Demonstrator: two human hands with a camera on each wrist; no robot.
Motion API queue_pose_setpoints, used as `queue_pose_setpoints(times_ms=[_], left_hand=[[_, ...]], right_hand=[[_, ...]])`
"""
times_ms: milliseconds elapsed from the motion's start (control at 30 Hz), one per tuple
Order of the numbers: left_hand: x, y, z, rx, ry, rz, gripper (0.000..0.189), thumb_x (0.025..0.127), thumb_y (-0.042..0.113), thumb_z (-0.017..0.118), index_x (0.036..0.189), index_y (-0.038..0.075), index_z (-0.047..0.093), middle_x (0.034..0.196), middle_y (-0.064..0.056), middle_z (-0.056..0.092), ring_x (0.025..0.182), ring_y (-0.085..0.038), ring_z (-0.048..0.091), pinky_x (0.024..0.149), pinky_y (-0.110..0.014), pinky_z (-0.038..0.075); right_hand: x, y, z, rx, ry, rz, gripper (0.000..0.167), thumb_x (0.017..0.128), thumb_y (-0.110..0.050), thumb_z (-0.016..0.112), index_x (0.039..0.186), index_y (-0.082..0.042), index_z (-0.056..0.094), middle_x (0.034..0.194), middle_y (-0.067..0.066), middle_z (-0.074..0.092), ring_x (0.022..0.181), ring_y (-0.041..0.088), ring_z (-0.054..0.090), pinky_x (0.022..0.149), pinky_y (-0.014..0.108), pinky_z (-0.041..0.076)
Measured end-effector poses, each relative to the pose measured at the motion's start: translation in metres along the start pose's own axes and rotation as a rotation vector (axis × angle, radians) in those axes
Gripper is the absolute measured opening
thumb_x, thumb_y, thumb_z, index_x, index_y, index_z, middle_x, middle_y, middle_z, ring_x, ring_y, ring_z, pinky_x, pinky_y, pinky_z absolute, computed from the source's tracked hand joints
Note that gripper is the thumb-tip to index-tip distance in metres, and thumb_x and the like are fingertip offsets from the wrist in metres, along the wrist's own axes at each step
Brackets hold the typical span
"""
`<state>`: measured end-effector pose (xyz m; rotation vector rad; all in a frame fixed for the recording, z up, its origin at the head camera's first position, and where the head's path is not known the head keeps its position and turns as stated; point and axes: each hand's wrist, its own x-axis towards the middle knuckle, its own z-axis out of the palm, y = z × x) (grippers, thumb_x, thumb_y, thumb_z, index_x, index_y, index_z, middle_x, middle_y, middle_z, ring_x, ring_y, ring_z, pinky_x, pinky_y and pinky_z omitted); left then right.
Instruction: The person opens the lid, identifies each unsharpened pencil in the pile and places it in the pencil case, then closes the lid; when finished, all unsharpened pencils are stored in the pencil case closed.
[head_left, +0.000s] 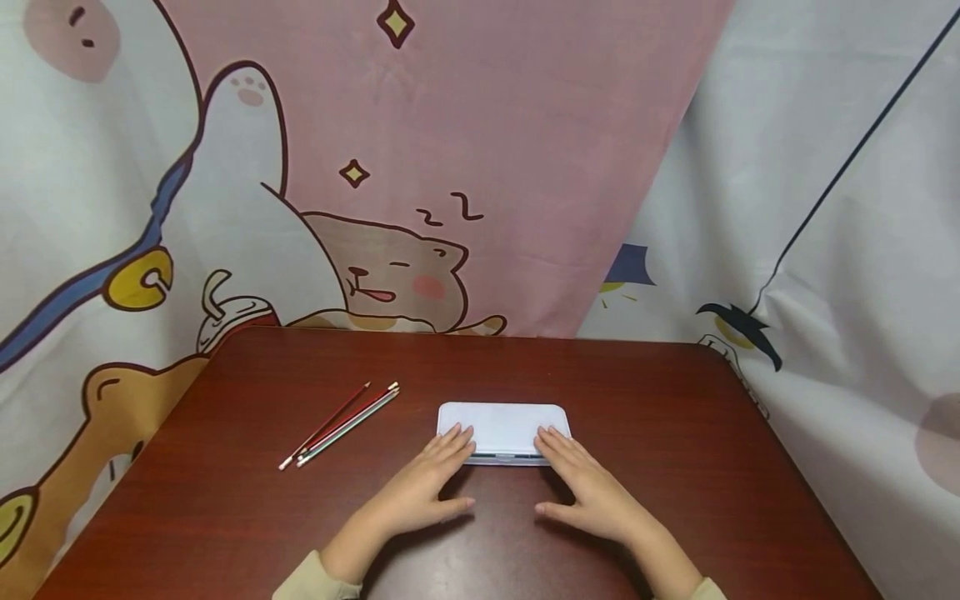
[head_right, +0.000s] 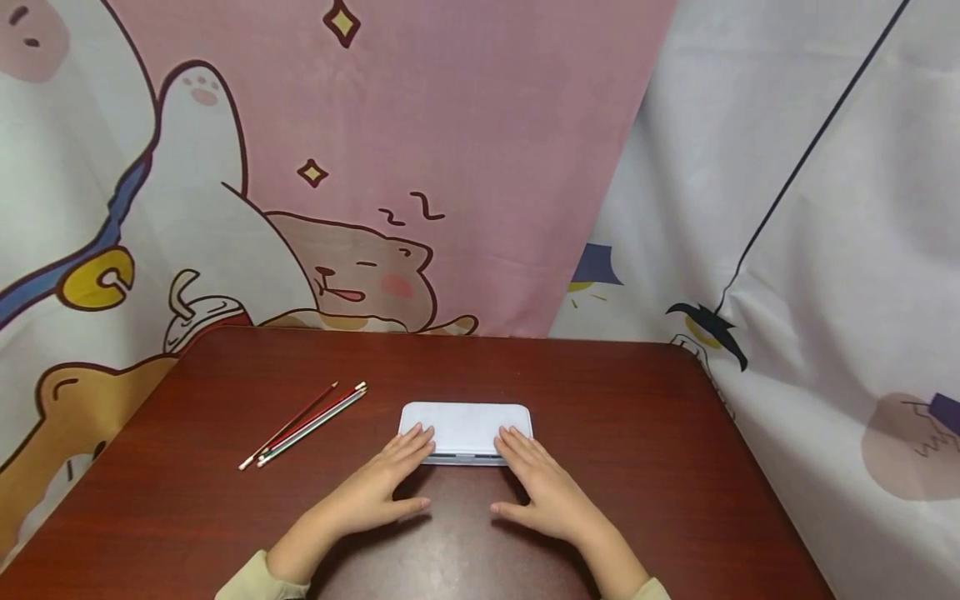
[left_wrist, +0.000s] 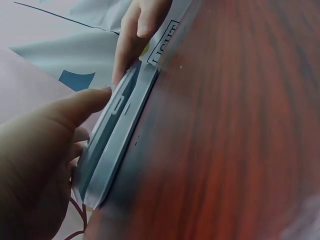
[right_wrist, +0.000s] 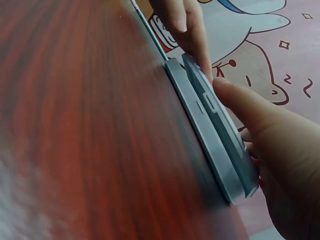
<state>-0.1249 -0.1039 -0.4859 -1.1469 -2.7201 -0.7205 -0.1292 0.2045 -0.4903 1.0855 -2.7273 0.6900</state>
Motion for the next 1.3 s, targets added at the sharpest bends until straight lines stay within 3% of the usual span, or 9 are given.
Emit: queue_pose_setpoints(times_ms=[233, 467, 633, 1000, 1300], left_hand=[[-0.003, 0.002, 0.002, 0.026, -0.047, -0.01, 0.079, 0.087, 0.045, 0.066, 0.144, -0.001, 0.038, 0.155, -0.014, 0.023, 0.143, -0.03, 0.015, 0.112, -0.046, 0.017], [-0.006, 0.003, 0.002, -0.004, -0.111, -0.051, 0.089, 0.086, 0.052, 0.064, 0.148, -0.001, 0.028, 0.157, -0.013, 0.013, 0.144, -0.029, 0.005, 0.112, -0.048, 0.011], [-0.007, 0.004, 0.002, -0.007, -0.122, -0.056, 0.09, 0.085, 0.052, 0.064, 0.148, -0.001, 0.027, 0.157, -0.015, 0.011, 0.144, -0.031, 0.005, 0.112, -0.049, 0.011], [-0.005, 0.005, 0.002, 0.02, -0.089, -0.037, 0.084, 0.085, 0.048, 0.067, 0.146, 0.0, 0.034, 0.156, -0.013, 0.019, 0.143, -0.029, 0.013, 0.111, -0.048, 0.016], [-0.009, 0.004, -0.018, -0.051, -0.025, -0.088, 0.065, 0.088, 0.034, 0.068, 0.141, 0.002, 0.045, 0.148, -0.015, 0.038, 0.14, -0.03, 0.024, 0.11, -0.049, 0.02]], right_hand=[[-0.004, -0.001, 0.005, -0.031, -0.037, -0.016, 0.091, 0.081, -0.052, 0.071, 0.149, -0.006, 0.032, 0.156, 0.01, 0.023, 0.142, 0.027, 0.018, 0.108, 0.05, 0.021], [-0.002, -0.004, 0.005, -0.058, -0.063, -0.037, 0.094, 0.081, -0.055, 0.068, 0.149, -0.003, 0.029, 0.156, 0.014, 0.021, 0.143, 0.03, 0.015, 0.108, 0.054, 0.022], [-0.002, -0.005, 0.006, -0.081, -0.069, -0.038, 0.093, 0.082, -0.056, 0.067, 0.148, -0.002, 0.03, 0.155, 0.015, 0.021, 0.142, 0.031, 0.016, 0.108, 0.054, 0.022], [-0.004, -0.004, 0.007, -0.09, -0.052, -0.03, 0.092, 0.081, -0.054, 0.069, 0.148, -0.002, 0.032, 0.155, 0.013, 0.023, 0.142, 0.029, 0.017, 0.107, 0.053, 0.023], [-0.004, -0.006, -0.008, -0.019, -0.01, 0.028, 0.073, 0.084, -0.039, 0.072, 0.144, -0.008, 0.043, 0.149, 0.008, 0.038, 0.136, 0.026, 0.034, 0.104, 0.05, 0.032]])
